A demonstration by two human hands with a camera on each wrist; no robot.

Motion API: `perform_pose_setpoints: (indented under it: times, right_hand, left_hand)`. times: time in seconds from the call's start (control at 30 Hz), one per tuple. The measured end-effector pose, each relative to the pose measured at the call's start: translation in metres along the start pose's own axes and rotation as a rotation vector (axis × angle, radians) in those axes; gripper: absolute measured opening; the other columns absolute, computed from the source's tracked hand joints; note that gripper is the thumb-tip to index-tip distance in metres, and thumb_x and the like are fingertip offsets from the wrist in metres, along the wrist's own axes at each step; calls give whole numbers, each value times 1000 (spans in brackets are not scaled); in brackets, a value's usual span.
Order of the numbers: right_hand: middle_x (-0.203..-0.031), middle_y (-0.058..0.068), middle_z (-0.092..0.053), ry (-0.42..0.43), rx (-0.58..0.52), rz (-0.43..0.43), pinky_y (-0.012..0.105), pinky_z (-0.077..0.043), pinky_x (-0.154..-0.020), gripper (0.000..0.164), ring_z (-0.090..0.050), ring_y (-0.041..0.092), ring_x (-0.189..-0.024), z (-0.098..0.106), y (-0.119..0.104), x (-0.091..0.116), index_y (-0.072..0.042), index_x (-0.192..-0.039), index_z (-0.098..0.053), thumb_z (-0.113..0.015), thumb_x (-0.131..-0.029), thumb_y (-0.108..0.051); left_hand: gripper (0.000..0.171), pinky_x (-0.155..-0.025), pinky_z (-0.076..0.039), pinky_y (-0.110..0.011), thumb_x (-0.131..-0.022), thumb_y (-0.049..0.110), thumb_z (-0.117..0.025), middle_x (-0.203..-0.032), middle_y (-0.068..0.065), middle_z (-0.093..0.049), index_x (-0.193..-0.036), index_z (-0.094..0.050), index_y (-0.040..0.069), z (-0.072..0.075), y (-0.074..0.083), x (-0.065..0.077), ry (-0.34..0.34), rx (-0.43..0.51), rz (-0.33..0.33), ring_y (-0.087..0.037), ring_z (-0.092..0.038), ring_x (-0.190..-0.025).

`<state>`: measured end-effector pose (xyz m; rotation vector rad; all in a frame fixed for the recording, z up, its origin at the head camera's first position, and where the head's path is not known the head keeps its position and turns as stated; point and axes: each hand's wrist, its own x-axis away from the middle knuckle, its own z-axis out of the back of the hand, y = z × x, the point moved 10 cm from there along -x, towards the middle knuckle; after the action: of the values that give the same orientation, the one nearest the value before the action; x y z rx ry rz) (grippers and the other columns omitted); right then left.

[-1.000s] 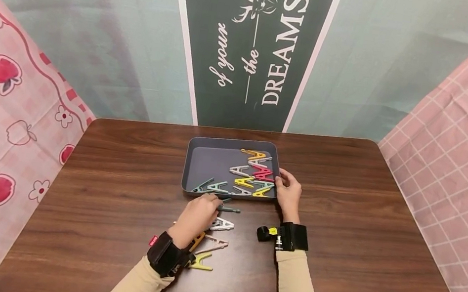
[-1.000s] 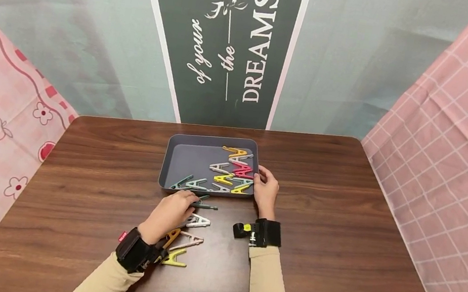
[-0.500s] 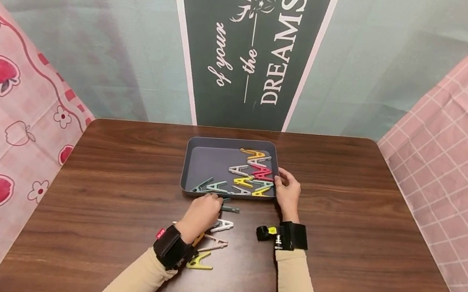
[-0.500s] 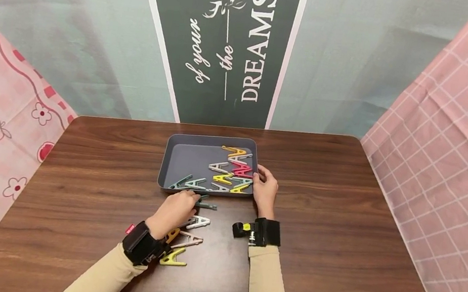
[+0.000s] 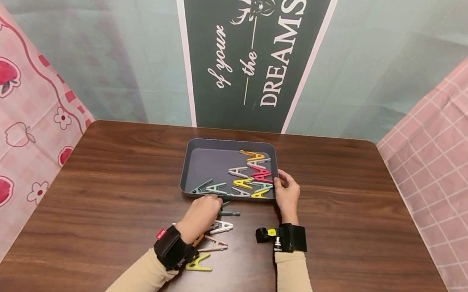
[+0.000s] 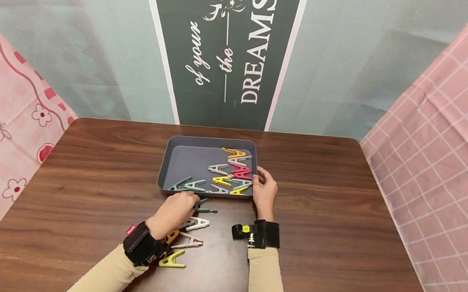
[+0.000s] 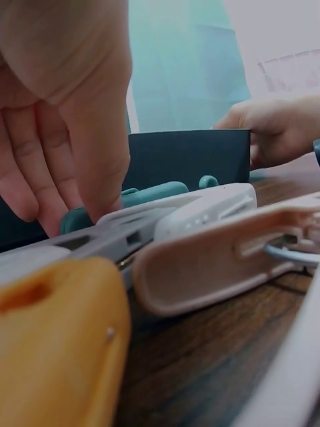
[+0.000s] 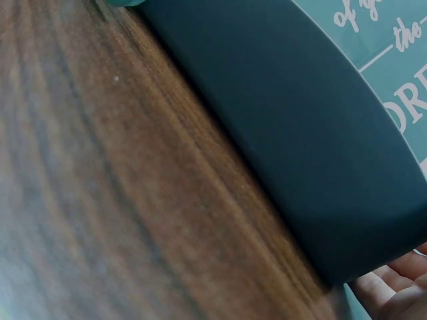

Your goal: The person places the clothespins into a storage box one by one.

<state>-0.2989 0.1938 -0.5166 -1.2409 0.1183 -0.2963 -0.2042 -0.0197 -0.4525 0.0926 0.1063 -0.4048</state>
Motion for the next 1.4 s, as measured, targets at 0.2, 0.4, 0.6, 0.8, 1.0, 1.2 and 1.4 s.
perform_pose_setpoints:
  times: [0.2,0.4,0.6,0.8,1.0,1.2,1.4]
  right_hand:
    - [-127,22,-63,0,-5,2,35,-49,-95,31,-63,30,-114,0,-1,1,-1,-124,-62,-57,-94,-7]
    - [-125,23,-64,10,1,17,20,-47,-85,31,-64,31,-111,1,-2,0,0,-124,-63,-57,-94,-6]
    - [-125,23,-64,9,-3,14,16,-46,-82,31,-63,30,-112,1,-1,0,-1,-124,-62,-57,-94,-6]
    - [-126,22,-64,1,4,12,21,-48,-85,31,-64,30,-113,0,0,0,-1,-125,-62,-56,-95,-7]
    - [-126,22,-64,3,-5,7,5,-39,-72,31,-63,30,-111,1,0,1,-1,-125,-62,-57,-94,-6]
    - [-124,23,-65,16,-11,31,2,-37,-70,31,-64,32,-111,2,-2,1,-1,-124,-63,-58,-94,-5]
    - [-124,24,-64,20,-7,42,4,-38,-72,31,-64,33,-112,2,-4,1,0,-124,-63,-58,-93,-4]
  left_hand:
    - [11,-59,-55,-34,-84,-1,-63,-77,-5,-65,-79,-69,8,-1,-3,1,-21,52,15,-21,-66,-70]
    - [11,-64,-56,-34,-85,0,-64,-83,-5,-68,-86,-72,7,-1,-8,3,-61,107,34,-22,-68,-77]
    - [13,-66,-56,-34,-82,0,-68,-88,-5,-71,-92,-73,6,7,-11,7,-56,141,26,-22,-69,-81]
    - [13,-68,-56,-34,-82,3,-71,-90,-5,-71,-94,-73,6,18,-14,11,-19,203,4,-21,-69,-85]
    - [19,-73,-57,-37,-83,9,-72,-102,-8,-73,-103,-73,5,27,-20,11,7,242,5,-24,-69,-93]
    - [22,-79,-57,-37,-84,10,-72,-107,-10,-73,-106,-73,5,29,-26,10,-13,298,28,-25,-69,-97]
    - [23,-75,-56,-34,-83,9,-72,-103,-10,-72,-106,-72,4,35,-32,8,-2,352,42,-22,-69,-90]
